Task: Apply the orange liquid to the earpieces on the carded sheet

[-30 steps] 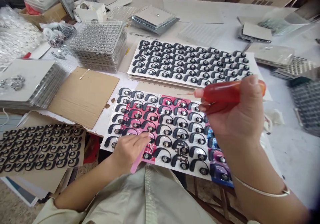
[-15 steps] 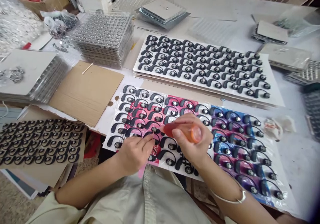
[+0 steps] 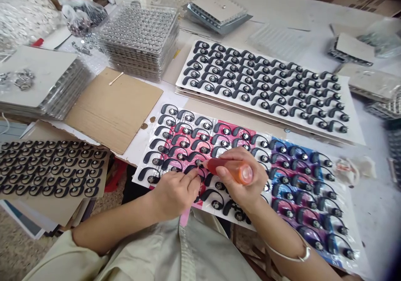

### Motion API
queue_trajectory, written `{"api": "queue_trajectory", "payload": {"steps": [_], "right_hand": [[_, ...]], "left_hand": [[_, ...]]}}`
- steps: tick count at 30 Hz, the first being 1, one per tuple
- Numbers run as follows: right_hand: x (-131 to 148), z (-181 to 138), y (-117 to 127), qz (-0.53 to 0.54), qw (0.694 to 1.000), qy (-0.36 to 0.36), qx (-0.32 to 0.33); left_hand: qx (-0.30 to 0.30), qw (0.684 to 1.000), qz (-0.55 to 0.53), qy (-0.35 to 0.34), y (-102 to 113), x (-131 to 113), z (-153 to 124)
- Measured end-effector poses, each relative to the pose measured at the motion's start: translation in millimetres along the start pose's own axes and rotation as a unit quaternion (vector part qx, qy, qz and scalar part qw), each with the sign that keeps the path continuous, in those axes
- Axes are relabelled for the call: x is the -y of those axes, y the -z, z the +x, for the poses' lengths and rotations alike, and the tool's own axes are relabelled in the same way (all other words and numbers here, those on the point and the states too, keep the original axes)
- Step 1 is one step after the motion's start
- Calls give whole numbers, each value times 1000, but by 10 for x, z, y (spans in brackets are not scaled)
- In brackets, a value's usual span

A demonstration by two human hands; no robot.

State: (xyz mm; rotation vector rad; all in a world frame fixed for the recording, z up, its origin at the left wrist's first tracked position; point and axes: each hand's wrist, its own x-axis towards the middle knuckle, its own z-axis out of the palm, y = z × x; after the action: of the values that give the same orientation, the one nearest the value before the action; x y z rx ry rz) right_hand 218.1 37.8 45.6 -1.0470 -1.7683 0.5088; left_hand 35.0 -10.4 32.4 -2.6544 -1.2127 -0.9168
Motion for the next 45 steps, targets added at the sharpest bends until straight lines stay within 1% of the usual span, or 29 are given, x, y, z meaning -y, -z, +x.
{"api": "queue_trajectory", "payload": {"steps": [4, 9, 11, 19, 28, 35, 45], "right_hand": [[-2, -12, 9, -1, 1000, 28, 9], [41, -33, 36, -52, 990, 118, 49], [55, -40, 42, -70, 986, 139, 54], [0, -82, 69, -94, 983, 148, 50], [14, -91, 69, -100, 983, 147, 48], [24, -86, 71, -97, 982, 149, 64], [-22, -105, 72, -98, 984, 141, 48]], "left_hand": [[2, 1000, 4, 4, -19, -5, -15], [6, 1000, -2, -3, -38, -12, -38], [11, 1000, 0, -5, -38, -14, -45], [16, 1000, 4, -3, -24, -13, -39], [16, 1000, -12, 2, -38, -20, -53], [16, 1000, -2, -1, -37, -20, -52], [19, 1000, 5, -7, -26, -18, -59]]}}
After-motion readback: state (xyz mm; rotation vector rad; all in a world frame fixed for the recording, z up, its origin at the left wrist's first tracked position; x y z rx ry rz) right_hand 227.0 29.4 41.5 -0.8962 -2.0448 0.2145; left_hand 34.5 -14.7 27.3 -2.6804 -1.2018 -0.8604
